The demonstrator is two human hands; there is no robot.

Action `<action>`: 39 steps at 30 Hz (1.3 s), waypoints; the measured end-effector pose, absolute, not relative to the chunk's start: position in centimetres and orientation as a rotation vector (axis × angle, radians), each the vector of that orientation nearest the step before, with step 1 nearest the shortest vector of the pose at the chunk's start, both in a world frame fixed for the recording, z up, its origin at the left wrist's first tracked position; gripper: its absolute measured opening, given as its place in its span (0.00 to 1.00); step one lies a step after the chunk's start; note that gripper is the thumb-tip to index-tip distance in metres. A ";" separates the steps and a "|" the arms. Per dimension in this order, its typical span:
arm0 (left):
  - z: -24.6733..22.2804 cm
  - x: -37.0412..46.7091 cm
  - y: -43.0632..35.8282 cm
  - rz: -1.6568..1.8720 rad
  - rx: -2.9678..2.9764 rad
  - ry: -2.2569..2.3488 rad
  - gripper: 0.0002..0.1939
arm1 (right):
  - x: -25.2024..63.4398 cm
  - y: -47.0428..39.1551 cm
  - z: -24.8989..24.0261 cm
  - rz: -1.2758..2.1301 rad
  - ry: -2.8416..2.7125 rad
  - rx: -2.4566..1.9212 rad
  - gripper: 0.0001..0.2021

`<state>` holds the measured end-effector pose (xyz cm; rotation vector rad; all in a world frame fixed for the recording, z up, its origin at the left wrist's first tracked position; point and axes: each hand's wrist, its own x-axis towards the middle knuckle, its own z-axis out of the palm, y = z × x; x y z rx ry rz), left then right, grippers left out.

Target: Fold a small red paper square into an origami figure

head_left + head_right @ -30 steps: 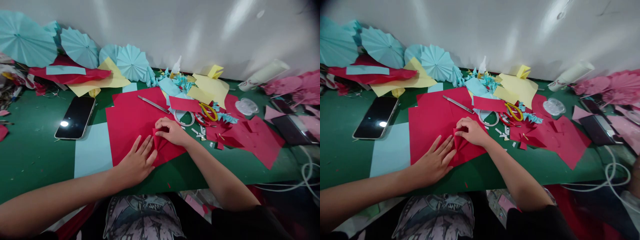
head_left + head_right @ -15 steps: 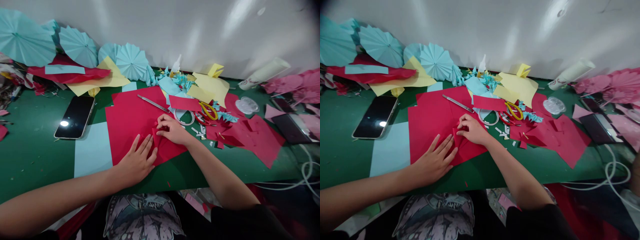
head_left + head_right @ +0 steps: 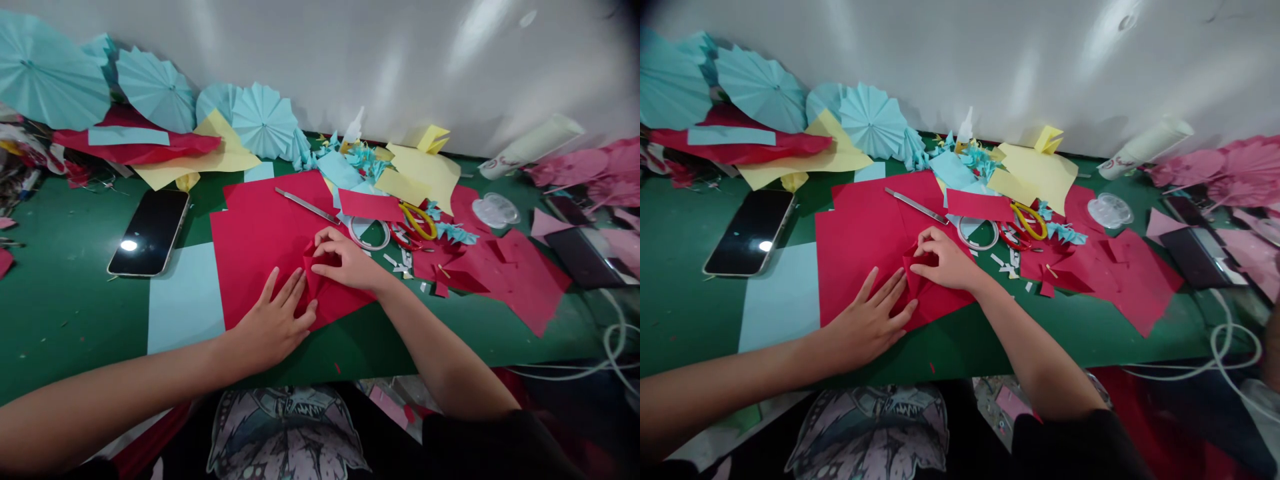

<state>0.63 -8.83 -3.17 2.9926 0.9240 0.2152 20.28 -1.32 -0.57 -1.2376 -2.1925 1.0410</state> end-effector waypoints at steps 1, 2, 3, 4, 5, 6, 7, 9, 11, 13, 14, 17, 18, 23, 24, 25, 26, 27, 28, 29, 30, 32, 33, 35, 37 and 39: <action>-3.2 0.6 -8.8 0.220 2.996 0.922 0.20 | 20.2 -1.4 -0.5 1.024 -2.196 -1.235 0.05; -3.2 0.6 -8.8 0.223 3.001 0.920 0.20 | 20.0 -1.5 -0.5 1.003 -2.201 -1.232 0.06; -3.3 0.6 -8.8 0.227 3.006 0.919 0.20 | 19.9 -1.6 -0.5 0.982 -2.205 -1.231 0.06; -3.3 0.6 -8.9 0.231 3.011 0.921 0.20 | 19.7 -1.7 -0.5 0.967 -2.208 -1.233 0.05; -3.3 0.6 -8.9 0.234 3.016 0.922 0.20 | 19.6 -1.7 -0.6 0.957 -2.203 -1.239 0.04; -3.3 0.6 -8.9 0.233 3.019 0.924 0.19 | 19.5 -1.7 -0.7 0.952 -2.195 -1.246 0.04; -3.2 0.6 -8.9 0.230 3.023 0.926 0.19 | 19.5 -1.6 -0.8 0.949 -2.185 -1.255 0.03; -3.1 0.6 -8.8 0.227 3.030 0.926 0.19 | 19.5 -1.5 -1.0 0.942 -2.171 -1.270 0.03; -3.0 0.6 -8.7 0.221 3.034 0.919 0.19 | 19.5 -1.4 -1.2 0.928 -2.172 -1.289 0.04; -2.9 0.6 -8.7 0.217 3.031 0.917 0.19 | 19.5 -1.3 -1.4 0.910 -2.166 -1.307 0.04; -2.9 0.6 -8.6 0.215 3.029 0.917 0.19 | 19.5 -1.3 -1.5 0.903 -2.159 -1.311 0.05; -2.8 0.5 -8.6 0.222 3.020 0.924 0.19 | 19.5 -1.3 -1.6 0.883 -2.148 -1.297 0.06; -2.8 0.5 -8.6 0.230 3.016 0.929 0.19 | 19.5 -1.4 -1.6 0.878 -2.150 -1.290 0.06; -2.7 0.5 -8.7 0.270 3.011 0.951 0.19 | 19.6 -1.4 -1.6 0.869 -2.153 -1.258 0.06; -2.7 0.5 -8.7 0.268 3.020 0.949 0.19 | 19.5 -1.4 -1.6 0.869 -2.150 -1.253 0.05; -2.7 0.5 -8.7 0.260 3.031 0.944 0.19 | 19.5 -1.4 -1.6 0.868 -2.147 -1.252 0.05; -2.6 0.5 -8.7 0.251 3.043 0.941 0.19 | 19.4 -1.5 -1.6 0.863 -2.147 -1.256 0.05; -2.6 0.5 -8.7 0.243 3.056 0.937 0.19 | 19.4 -1.5 -1.7 0.854 -2.149 -1.263 0.04; -2.6 0.5 -8.7 0.237 3.067 0.937 0.19 | 19.3 -1.5 -1.7 0.843 -2.150 -1.275 0.04; -2.6 0.5 -8.8 0.232 3.077 0.940 0.19 | 19.2 -1.6 -1.7 0.827 -2.148 -1.289 0.04; -2.6 0.6 -8.8 0.229 3.086 0.943 0.20 | 19.2 -1.6 -1.7 0.813 -2.144 -1.301 0.04; -2.6 0.6 -8.9 0.229 3.098 0.954 0.20 | 19.1 -1.6 -1.8 0.794 -2.128 -1.313 0.05; -2.6 0.6 -8.9 0.229 3.102 0.961 0.20 | 19.1 -1.6 -1.9 0.792 -2.122 -1.313 0.06; -2.6 0.7 -9.0 0.230 3.108 0.972 0.21 | 19.1 -1.6 -2.0 0.797 -2.119 -1.303 0.06; -2.7 0.8 -9.1 0.239 3.114 0.977 0.21 | 19.1 -1.6 -2.0 0.801 -2.121 -1.293 0.06; -2.7 0.8 -9.2 0.262 3.118 0.974 0.21 | 19.0 -1.6 -1.9 0.803 -2.132 -1.283 0.05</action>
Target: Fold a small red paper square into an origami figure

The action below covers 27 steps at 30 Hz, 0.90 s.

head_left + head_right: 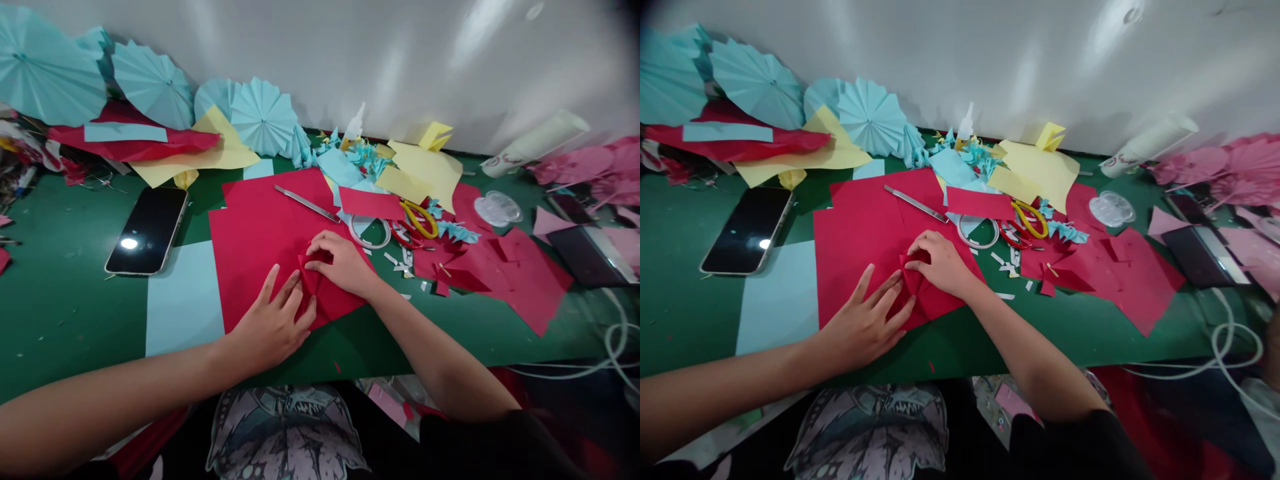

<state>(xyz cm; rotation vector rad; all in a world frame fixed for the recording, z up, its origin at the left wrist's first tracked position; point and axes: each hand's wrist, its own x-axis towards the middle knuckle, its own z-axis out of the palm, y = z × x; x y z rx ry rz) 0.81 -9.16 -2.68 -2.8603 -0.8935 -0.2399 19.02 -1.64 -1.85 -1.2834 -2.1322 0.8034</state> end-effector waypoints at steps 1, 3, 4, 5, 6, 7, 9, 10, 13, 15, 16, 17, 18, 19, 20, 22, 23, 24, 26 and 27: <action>-2.7 0.8 -9.2 -0.252 -2.860 -0.893 0.20 | 19.0 -1.7 -1.8 0.805 -2.140 -1.280 0.05; -2.6 0.8 -9.2 -0.273 -2.861 -0.890 0.20 | 18.9 -1.7 -1.6 0.805 -2.147 -1.282 0.06; -2.6 0.8 -9.1 -0.277 -2.865 -0.891 0.20 | 18.9 -1.8 -1.6 0.806 -2.145 -1.288 0.07; -2.5 0.8 -9.1 -0.279 -2.868 -0.895 0.20 | 18.8 -1.8 -1.5 0.807 -2.140 -1.296 0.07; -2.5 0.8 -9.0 -0.280 -2.873 -0.901 0.21 | 18.8 -1.8 -1.5 0.811 -2.134 -1.303 0.07; -2.4 0.8 -9.0 -0.280 -2.880 -0.908 0.22 | 18.9 -1.8 -1.5 0.816 -2.129 -1.307 0.07; -2.4 0.7 -8.8 -0.276 -2.898 -0.926 0.24 | 18.9 -1.8 -1.5 0.822 -2.116 -1.313 0.08; -2.3 0.7 -8.8 -0.272 -2.908 -0.934 0.24 | 19.0 -1.8 -1.6 0.818 -2.107 -1.316 0.08; -2.4 0.7 -8.7 -0.262 -2.928 -0.955 0.25 | 19.1 -1.7 -1.8 0.772 -2.083 -1.340 0.10; -2.4 0.7 -8.6 -0.262 -2.940 -0.962 0.24 | 19.2 -1.7 -1.9 0.724 -2.076 -1.356 0.11; -2.4 0.7 -8.6 -0.262 -2.945 -0.963 0.24 | 19.2 -1.8 -2.0 0.692 -2.075 -1.360 0.11; -2.5 0.7 -8.6 -0.261 -2.950 -0.963 0.24 | 19.2 -1.8 -2.1 0.655 -2.080 -1.357 0.11; -2.5 0.7 -8.6 -0.260 -2.952 -0.963 0.24 | 19.2 -1.9 -2.2 0.611 -2.089 -1.348 0.10; -2.5 0.7 -8.6 -0.259 -2.951 -0.965 0.24 | 19.2 -2.0 -2.3 0.563 -2.104 -1.333 0.10; -2.5 0.6 -8.5 -0.258 -2.950 -0.967 0.24 | 19.2 -2.1 -2.4 0.513 -2.122 -1.311 0.09; -2.5 0.6 -8.5 -0.266 -2.948 -0.970 0.24 | 19.2 -2.3 -2.6 0.410 -2.161 -1.256 0.08; -2.4 0.6 -8.5 -0.276 -2.947 -0.974 0.24 | 19.2 -2.5 -2.7 0.362 -2.180 -1.230 0.08; -2.4 0.6 -8.5 -0.287 -2.947 -0.976 0.24 | 19.2 -2.5 -2.8 0.320 -2.198 -1.209 0.08; -2.4 0.6 -8.5 -0.306 -2.950 -0.978 0.24 | 19.3 -2.7 -2.9 0.259 -2.242 -1.166 0.08; -2.5 0.6 -8.5 -0.308 -2.951 -0.980 0.24 | 19.3 -2.7 -3.0 0.244 -2.266 -1.144 0.08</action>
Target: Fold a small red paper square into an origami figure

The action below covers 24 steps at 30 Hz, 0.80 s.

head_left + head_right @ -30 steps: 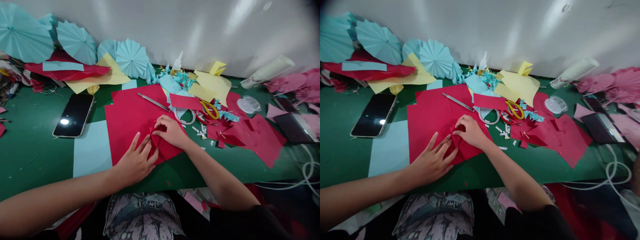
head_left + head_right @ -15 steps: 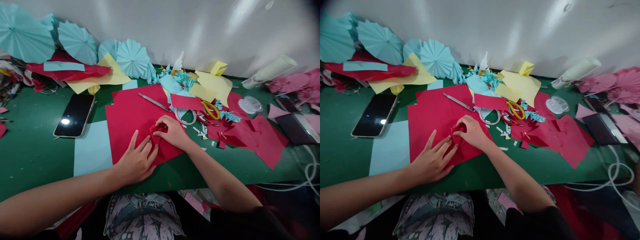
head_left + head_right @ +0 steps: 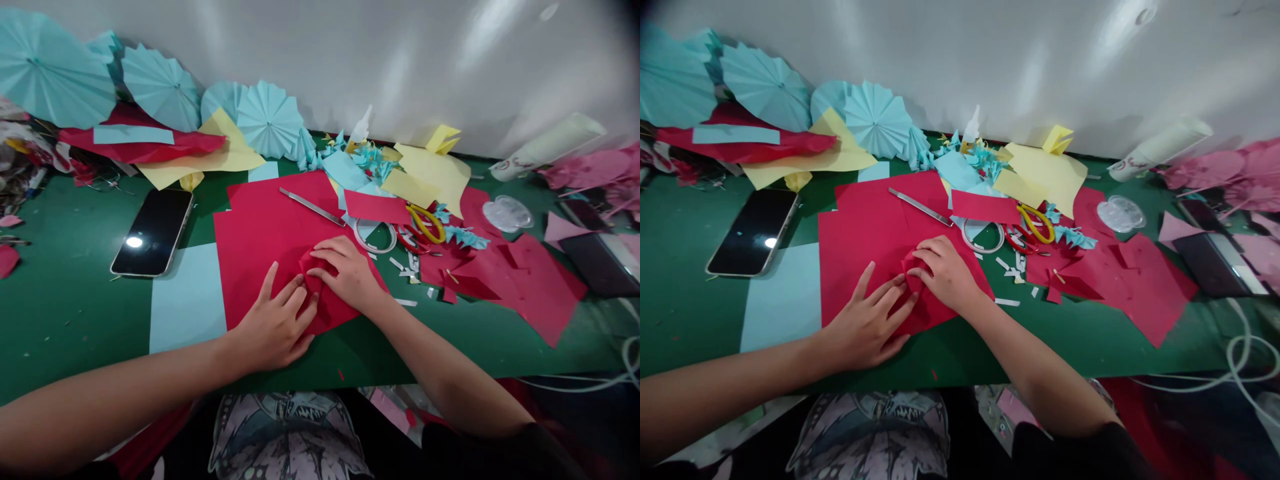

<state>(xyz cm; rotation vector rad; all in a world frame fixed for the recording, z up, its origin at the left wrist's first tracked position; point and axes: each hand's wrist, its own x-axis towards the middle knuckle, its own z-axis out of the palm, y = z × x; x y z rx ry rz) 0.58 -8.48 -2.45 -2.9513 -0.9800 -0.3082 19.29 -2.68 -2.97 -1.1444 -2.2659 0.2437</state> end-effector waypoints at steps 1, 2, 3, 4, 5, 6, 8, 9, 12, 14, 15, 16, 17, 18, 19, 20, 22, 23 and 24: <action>-2.5 0.6 -8.5 -0.305 -2.954 -0.981 0.24 | 19.3 -2.7 -3.0 0.237 -2.289 -1.123 0.09; -2.5 0.6 -8.5 -0.300 -2.956 -0.981 0.24 | 19.4 -2.7 -3.0 0.235 -2.311 -1.104 0.09; -2.5 0.6 -8.5 -0.295 -2.958 -0.980 0.24 | 19.4 -2.7 -3.1 0.235 -2.327 -1.090 0.10; -2.5 0.6 -8.5 -0.287 -2.959 -0.982 0.23 | 19.4 -2.7 -3.1 0.237 -2.339 -1.084 0.11; -2.6 0.6 -8.5 -0.282 -2.959 -0.986 0.23 | 19.5 -2.7 -3.1 0.240 -2.349 -1.085 0.11; -2.5 0.6 -8.5 -0.278 -2.959 -0.991 0.23 | 19.5 -2.7 -3.1 0.243 -2.355 -1.090 0.12; -2.5 0.6 -8.5 -0.271 -2.961 -1.000 0.24 | 19.6 -2.7 -3.1 0.253 -2.363 -1.107 0.13; -2.5 0.6 -8.5 -0.268 -2.964 -1.004 0.24 | 19.6 -2.8 -3.1 0.262 -2.365 -1.116 0.13; -2.4 0.6 -8.5 -0.265 -2.970 -1.009 0.24 | 19.6 -2.8 -3.0 0.284 -2.367 -1.135 0.13; -2.3 0.6 -8.5 -0.268 -2.973 -1.008 0.24 | 19.5 -2.8 -3.0 0.288 -2.372 -1.139 0.14; -2.3 0.7 -8.5 -0.267 -2.978 -1.007 0.24 | 19.5 -2.8 -2.9 0.284 -2.376 -1.141 0.14; -2.3 0.7 -8.5 -0.266 -2.983 -1.006 0.24 | 19.5 -2.8 -2.9 0.278 -2.382 -1.142 0.14; -2.3 0.7 -8.5 -0.265 -2.988 -1.005 0.24 | 19.5 -2.8 -2.8 0.269 -2.390 -1.141 0.14; -2.3 0.7 -8.5 -0.266 -2.993 -1.005 0.24 | 19.5 -2.8 -2.8 0.257 -2.399 -1.138 0.14; -2.3 0.7 -8.5 -0.267 -2.997 -1.004 0.24 | 19.5 -2.8 -2.8 0.243 -2.406 -1.135 0.14; -2.3 0.7 -8.5 -0.267 -3.000 -1.003 0.24 | 19.5 -2.8 -2.8 0.228 -2.406 -1.131 0.14; -2.3 0.6 -8.5 -0.271 -3.000 -0.997 0.24 | 19.6 -2.8 -2.8 0.203 -2.402 -1.125 0.14; -2.4 0.6 -8.5 -0.273 -2.998 -0.993 0.24 | 19.6 -2.7 -2.8 0.192 -2.396 -1.128 0.14; -2.4 0.6 -8.5 -0.274 -2.997 -0.990 0.24 | 19.6 -2.7 -2.9 0.186 -2.395 -1.132 0.14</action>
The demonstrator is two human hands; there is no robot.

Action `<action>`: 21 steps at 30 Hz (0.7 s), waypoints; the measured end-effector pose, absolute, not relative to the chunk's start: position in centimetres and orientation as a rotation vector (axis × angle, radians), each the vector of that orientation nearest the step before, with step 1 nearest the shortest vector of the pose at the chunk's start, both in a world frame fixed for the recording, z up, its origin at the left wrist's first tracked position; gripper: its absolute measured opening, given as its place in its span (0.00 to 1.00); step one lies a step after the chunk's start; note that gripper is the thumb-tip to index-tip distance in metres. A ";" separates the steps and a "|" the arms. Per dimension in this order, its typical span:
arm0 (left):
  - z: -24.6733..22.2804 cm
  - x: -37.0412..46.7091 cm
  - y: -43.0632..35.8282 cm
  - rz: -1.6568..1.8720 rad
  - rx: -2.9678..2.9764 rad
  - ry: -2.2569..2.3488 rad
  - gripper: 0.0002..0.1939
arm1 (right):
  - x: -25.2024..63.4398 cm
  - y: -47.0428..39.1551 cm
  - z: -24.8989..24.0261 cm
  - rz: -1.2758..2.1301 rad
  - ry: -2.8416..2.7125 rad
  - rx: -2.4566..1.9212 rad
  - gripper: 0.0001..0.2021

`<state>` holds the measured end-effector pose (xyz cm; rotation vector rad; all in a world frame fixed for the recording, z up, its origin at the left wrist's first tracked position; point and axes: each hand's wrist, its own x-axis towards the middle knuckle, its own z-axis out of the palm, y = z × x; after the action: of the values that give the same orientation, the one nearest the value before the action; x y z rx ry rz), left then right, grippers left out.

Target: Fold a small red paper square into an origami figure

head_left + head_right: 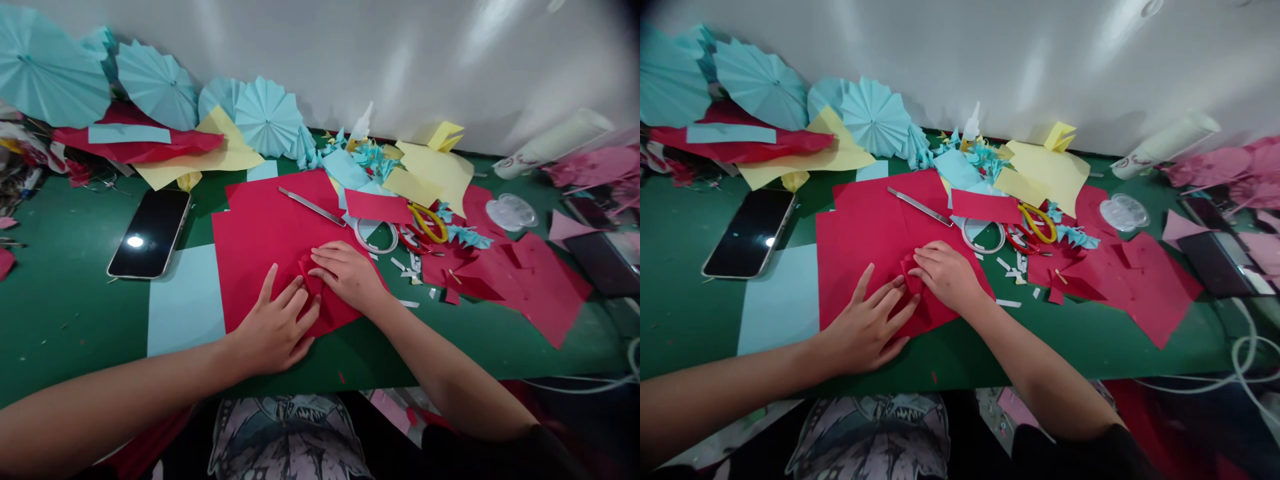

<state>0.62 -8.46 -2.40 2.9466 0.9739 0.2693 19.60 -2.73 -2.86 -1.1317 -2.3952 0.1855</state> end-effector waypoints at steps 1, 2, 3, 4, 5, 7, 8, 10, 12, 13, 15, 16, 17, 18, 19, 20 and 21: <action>-2.4 0.6 -8.4 0.272 2.949 0.973 0.24 | 19.6 -2.7 -2.8 0.186 -2.403 -1.134 0.14; -2.5 0.6 -8.4 0.276 2.949 0.973 0.24 | 19.6 -2.7 -2.8 0.194 -2.413 -1.136 0.14; -2.5 0.6 -8.4 0.281 2.948 0.972 0.24 | 19.6 -2.7 -2.7 0.211 -2.422 -1.136 0.14; -2.5 0.6 -8.4 0.281 2.946 0.972 0.23 | 19.6 -2.7 -2.6 0.233 -2.429 -1.133 0.13; -2.5 0.6 -8.4 0.282 2.944 0.972 0.23 | 19.6 -2.8 -2.5 0.260 -2.433 -1.128 0.13; -2.5 0.7 -8.4 0.280 2.942 0.972 0.23 | 19.5 -2.8 -2.4 0.293 -2.428 -1.116 0.13; -2.5 0.7 -8.4 0.280 2.944 0.970 0.23 | 19.5 -2.8 -2.3 0.297 -2.424 -1.111 0.13; -2.5 0.7 -8.4 0.275 2.949 0.969 0.23 | 19.5 -2.8 -2.4 0.297 -2.413 -1.110 0.13; -2.5 0.7 -8.4 0.272 2.951 0.971 0.23 | 19.5 -2.7 -2.5 0.318 -2.392 -1.126 0.12; -2.5 0.7 -8.4 0.271 2.950 0.973 0.24 | 19.6 -2.7 -2.6 0.337 -2.381 -1.138 0.12; -2.5 0.7 -8.5 0.277 2.947 0.975 0.24 | 19.6 -2.6 -2.8 0.366 -2.365 -1.154 0.11; -2.6 0.6 -8.4 0.283 2.947 0.972 0.24 | 19.6 -2.6 -2.9 0.366 -2.362 -1.161 0.11; -2.6 0.6 -8.4 0.284 2.947 0.970 0.24 | 19.7 -2.5 -3.0 0.357 -2.359 -1.169 0.11; -2.6 0.7 -8.4 0.287 2.949 0.968 0.24 | 19.7 -2.5 -3.0 0.343 -2.359 -1.178 0.11; -2.5 0.7 -8.4 0.285 2.950 0.966 0.24 | 19.7 -2.4 -3.0 0.326 -2.360 -1.187 0.11; -2.5 0.7 -8.4 0.283 2.951 0.965 0.24 | 19.7 -2.4 -3.0 0.309 -2.361 -1.198 0.11; -2.5 0.7 -8.4 0.277 2.952 0.965 0.24 | 19.7 -2.3 -3.0 0.294 -2.362 -1.212 0.12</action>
<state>0.66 -8.42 -2.52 2.9519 0.9645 0.2772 19.71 -2.34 -3.04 -1.2116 -2.3617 0.2939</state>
